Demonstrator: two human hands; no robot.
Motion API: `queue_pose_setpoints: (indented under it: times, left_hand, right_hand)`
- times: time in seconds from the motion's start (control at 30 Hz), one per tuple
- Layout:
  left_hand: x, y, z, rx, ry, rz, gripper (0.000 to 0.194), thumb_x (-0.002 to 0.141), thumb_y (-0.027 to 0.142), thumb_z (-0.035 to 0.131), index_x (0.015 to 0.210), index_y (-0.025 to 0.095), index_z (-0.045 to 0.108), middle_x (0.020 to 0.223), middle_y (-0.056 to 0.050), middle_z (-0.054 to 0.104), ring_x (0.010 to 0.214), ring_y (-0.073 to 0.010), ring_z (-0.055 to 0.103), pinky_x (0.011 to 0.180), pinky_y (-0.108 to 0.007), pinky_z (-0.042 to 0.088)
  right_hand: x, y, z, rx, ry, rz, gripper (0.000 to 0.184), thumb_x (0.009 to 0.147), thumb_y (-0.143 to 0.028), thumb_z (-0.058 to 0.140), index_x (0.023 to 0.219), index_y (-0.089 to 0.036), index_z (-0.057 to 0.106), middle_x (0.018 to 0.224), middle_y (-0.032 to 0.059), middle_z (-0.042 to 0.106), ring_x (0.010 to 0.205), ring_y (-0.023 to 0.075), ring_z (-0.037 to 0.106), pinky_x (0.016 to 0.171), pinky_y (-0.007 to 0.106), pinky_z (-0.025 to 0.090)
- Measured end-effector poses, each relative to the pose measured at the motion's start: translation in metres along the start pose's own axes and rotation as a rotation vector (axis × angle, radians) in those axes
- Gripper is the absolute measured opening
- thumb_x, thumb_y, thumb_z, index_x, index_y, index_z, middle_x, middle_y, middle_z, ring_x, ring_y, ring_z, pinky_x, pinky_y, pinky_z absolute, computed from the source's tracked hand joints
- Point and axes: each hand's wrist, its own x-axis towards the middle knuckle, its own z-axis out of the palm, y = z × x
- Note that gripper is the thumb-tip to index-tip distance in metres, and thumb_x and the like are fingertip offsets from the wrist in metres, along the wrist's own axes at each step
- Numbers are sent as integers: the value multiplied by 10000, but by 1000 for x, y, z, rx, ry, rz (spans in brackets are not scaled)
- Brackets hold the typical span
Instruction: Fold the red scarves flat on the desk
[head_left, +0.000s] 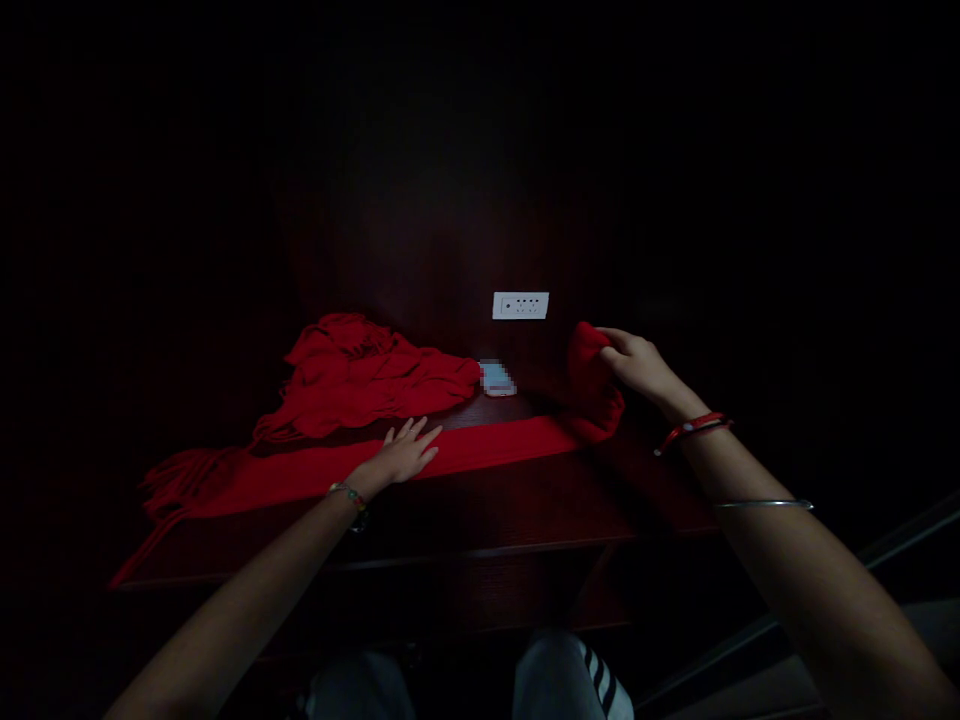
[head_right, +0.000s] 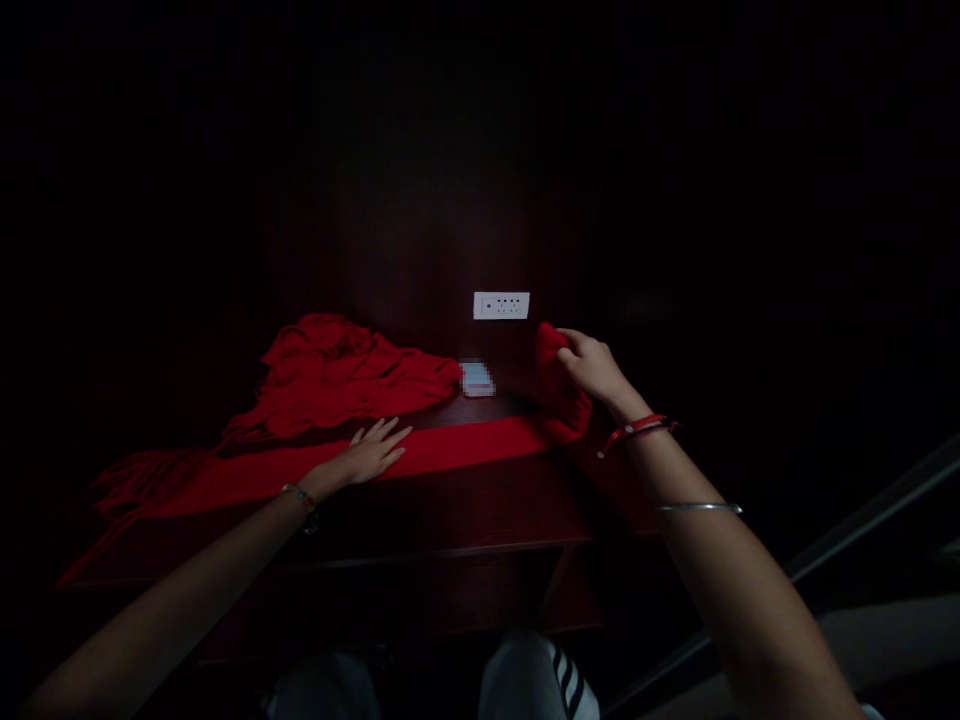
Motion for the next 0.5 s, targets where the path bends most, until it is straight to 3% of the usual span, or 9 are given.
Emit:
queue_pose_setpoints:
  times: [0.13, 0.23, 0.33, 0.4, 0.5]
  left_hand:
    - [8, 26, 3, -20, -6, 203, 509, 859, 509, 218, 1333, 328, 181, 1430, -27, 78, 1294, -250, 36, 1000, -497, 97]
    - [15, 36, 8, -40, -50, 221, 497, 864, 498, 215, 1331, 332, 180, 1426, -22, 105, 1292, -253, 64, 991, -515, 101]
    - [21, 30, 11, -69, -55, 246, 481, 869, 481, 213, 1326, 329, 203, 1425, -21, 117, 1292, -243, 84, 992, -506, 112]
    - [24, 19, 8, -104, -38, 227, 496, 868, 476, 211, 1327, 289, 226, 1419, -47, 147, 1284, -231, 139, 995, -465, 158]
    - [28, 0, 0, -125, 16, 124, 568, 840, 479, 286, 1316, 169, 287, 1364, -120, 286, 1231, -232, 276, 979, -383, 241]
  right_hand:
    - [-37, -63, 10, 133, -350, -273, 434, 761, -185, 396, 1181, -127, 487, 1144, 72, 558, 975, 181, 543, 836, 283, 417]
    - [-84, -85, 35, 132, -585, -374, 429, 777, -181, 397, 1191, -110, 480, 1076, 93, 597, 900, 177, 578, 812, 283, 429]
    - [-118, -86, 52, 169, -785, -449, 405, 799, -190, 410, 1196, -152, 483, 1107, 81, 582, 944, 168, 562, 831, 264, 416]
    - [-123, -79, 54, 243, -877, -457, 394, 827, -251, 411, 1205, -161, 472, 1112, 73, 581, 958, 159, 557, 831, 248, 414]
    - [-109, -60, 51, 315, -843, -340, 401, 849, -373, 385, 1173, -168, 501, 1095, 60, 592, 980, 163, 546, 847, 259, 407]
